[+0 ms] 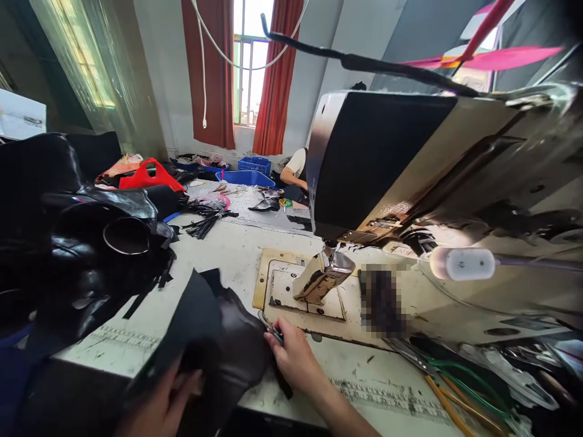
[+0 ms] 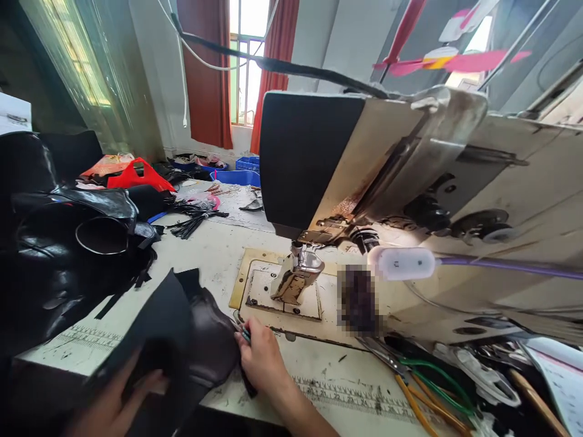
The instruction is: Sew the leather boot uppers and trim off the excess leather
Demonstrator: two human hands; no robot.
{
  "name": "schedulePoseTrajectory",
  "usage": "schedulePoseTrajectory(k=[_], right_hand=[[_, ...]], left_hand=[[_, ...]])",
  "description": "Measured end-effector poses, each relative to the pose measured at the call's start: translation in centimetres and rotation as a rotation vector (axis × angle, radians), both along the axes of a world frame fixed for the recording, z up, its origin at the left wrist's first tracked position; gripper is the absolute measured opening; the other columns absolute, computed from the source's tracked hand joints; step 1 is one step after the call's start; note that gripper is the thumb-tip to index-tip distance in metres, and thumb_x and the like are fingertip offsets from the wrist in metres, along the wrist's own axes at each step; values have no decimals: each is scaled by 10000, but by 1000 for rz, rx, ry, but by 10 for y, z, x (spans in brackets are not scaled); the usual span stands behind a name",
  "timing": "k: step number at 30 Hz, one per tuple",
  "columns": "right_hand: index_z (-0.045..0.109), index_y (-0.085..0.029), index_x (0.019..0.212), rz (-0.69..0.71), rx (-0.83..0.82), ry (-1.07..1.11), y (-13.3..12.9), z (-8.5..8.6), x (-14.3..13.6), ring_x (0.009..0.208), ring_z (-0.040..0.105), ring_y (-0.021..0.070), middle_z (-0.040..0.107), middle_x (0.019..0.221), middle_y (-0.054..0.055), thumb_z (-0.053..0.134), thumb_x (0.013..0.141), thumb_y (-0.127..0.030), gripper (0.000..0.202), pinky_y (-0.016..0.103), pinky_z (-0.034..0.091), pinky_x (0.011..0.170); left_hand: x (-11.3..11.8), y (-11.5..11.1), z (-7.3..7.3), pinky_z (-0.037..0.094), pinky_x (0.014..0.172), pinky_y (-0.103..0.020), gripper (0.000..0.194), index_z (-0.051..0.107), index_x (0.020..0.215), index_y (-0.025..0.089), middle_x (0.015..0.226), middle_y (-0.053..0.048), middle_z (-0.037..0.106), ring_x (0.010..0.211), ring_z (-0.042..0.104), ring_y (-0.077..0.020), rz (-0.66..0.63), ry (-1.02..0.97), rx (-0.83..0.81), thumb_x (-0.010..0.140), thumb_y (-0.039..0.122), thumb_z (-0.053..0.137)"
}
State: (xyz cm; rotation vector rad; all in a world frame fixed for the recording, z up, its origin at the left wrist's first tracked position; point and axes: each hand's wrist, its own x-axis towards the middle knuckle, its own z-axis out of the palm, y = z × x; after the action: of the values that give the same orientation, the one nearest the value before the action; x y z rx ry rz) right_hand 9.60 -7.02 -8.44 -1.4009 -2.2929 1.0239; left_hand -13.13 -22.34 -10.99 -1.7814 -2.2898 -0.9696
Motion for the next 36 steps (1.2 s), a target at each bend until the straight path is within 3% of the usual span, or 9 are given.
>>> schedulePoseTrajectory(k=[3,6,9,13,17,21,25,32,36], right_hand=[[442,-211,773,50,-58,33,-21,-3,24,716,559,171,619,772,20,506,895,-241,141,256,387,662],[433,-216,786,71,-50,37,-43,-15,43,688,563,179,618,743,20,489,883,-280,129,262,379,639],[430,-218,778,113,-17,13,-55,-27,55,657,575,182,619,706,21,488,872,-274,123,264,367,612],[479,-223,789,223,-44,-55,-52,-23,64,651,606,189,642,722,18,537,839,-229,77,267,389,593],[563,-226,1107,121,248,41,-26,-1,54,865,634,231,652,987,78,545,924,-339,216,325,477,748],[615,-209,1157,241,553,45,6,9,36,865,603,229,634,962,98,432,992,-299,263,340,473,763],[616,-168,1116,333,443,-62,15,4,35,837,616,213,645,979,93,498,961,-288,229,310,459,702],[632,-182,958,295,287,-167,10,-2,43,814,622,189,665,944,55,588,893,-273,121,280,413,685],[641,-190,928,303,276,-195,14,0,41,787,622,187,676,918,45,592,889,-286,115,280,383,655]], left_hand=[[0,24,-3,568,856,-388,446,460,1374,159,1384,-162,532,1101,635,-253,7,172,53,993,376,374],[6,40,-6,564,820,-437,371,648,1149,94,1255,-184,628,1007,658,-288,-36,386,36,983,270,366],[16,40,-9,553,782,-449,342,719,988,97,1130,-181,689,954,659,-301,-70,423,-12,961,217,400],[29,29,-7,535,783,-437,321,706,1056,65,1075,-176,709,969,637,-302,-98,421,-64,952,210,439],[42,31,-2,508,804,-451,374,646,1200,121,1160,-127,695,1009,609,-289,-168,330,-152,886,66,451],[58,50,4,503,835,-396,466,663,1111,154,1140,-113,666,1004,598,-232,-254,148,-253,796,-52,387],[69,68,8,500,770,-383,296,639,1064,170,1042,-91,631,926,587,-223,-243,41,-280,868,57,448],[71,90,13,446,763,-358,421,634,1168,260,1052,-43,625,944,577,-201,-378,-17,-356,893,41,402],[68,103,20,401,697,-346,341,677,1119,305,958,-25,638,882,574,-205,-433,11,-400,927,125,461]])
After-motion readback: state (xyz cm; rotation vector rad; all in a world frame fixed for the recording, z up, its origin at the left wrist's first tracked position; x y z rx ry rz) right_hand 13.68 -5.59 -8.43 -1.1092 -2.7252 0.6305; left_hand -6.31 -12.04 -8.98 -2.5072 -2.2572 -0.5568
